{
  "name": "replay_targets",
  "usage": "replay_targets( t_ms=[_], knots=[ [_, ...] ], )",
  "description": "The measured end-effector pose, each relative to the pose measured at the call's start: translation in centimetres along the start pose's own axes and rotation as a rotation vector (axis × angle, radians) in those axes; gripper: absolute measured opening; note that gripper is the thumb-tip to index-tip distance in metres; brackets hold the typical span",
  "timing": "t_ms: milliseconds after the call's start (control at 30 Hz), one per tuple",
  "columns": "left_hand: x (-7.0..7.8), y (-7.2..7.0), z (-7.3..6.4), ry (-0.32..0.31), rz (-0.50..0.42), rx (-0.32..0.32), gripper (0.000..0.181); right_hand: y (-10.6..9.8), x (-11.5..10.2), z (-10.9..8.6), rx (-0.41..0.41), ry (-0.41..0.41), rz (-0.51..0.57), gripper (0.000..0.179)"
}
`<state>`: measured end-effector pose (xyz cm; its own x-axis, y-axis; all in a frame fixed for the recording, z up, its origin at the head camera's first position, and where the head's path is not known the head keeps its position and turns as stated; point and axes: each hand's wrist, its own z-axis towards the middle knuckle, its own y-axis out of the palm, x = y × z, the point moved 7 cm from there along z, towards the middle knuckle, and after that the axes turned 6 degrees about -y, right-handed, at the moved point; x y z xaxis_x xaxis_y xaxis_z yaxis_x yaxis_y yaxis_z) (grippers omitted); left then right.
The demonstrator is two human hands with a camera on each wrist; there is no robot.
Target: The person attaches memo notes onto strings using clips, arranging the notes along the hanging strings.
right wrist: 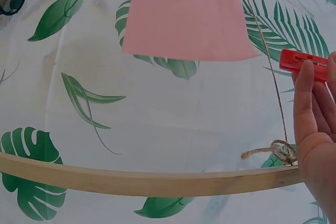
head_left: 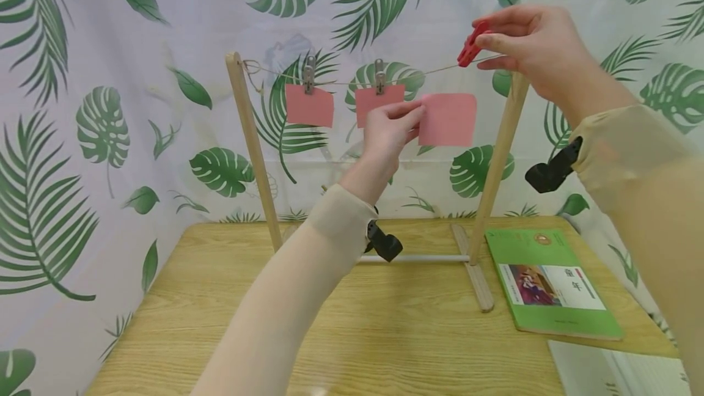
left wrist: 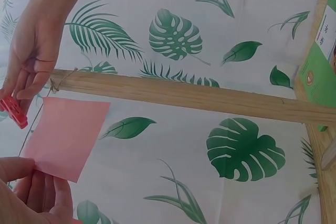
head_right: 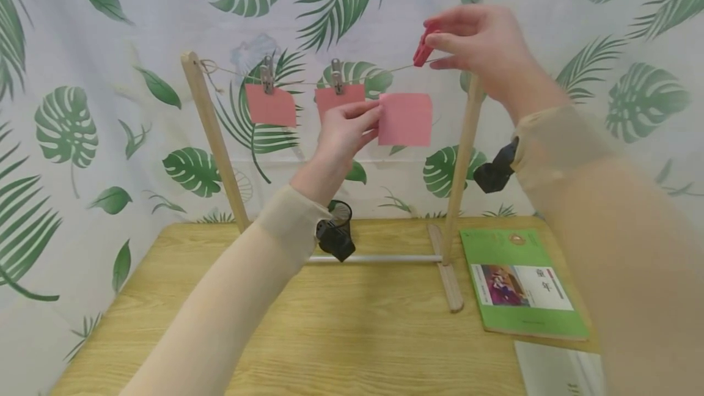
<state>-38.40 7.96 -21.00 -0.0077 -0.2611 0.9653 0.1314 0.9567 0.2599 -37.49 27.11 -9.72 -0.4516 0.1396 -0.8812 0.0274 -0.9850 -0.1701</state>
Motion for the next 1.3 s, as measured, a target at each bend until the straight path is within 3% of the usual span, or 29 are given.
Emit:
replay_targets(
  t_ms=[967,1300],
  knots=[
    [-0.7,0.6,1.5,0.005,-0.032,0.091,0.019,0.7,0.6,0.9,-0.048,0.059,-0.079,0.044],
    [-0.5,0.7,1.5,0.011,-0.033,0.11,0.018,1.0,0.8,1.1,-0.089,0.102,-0.201,0.04]
  ],
)
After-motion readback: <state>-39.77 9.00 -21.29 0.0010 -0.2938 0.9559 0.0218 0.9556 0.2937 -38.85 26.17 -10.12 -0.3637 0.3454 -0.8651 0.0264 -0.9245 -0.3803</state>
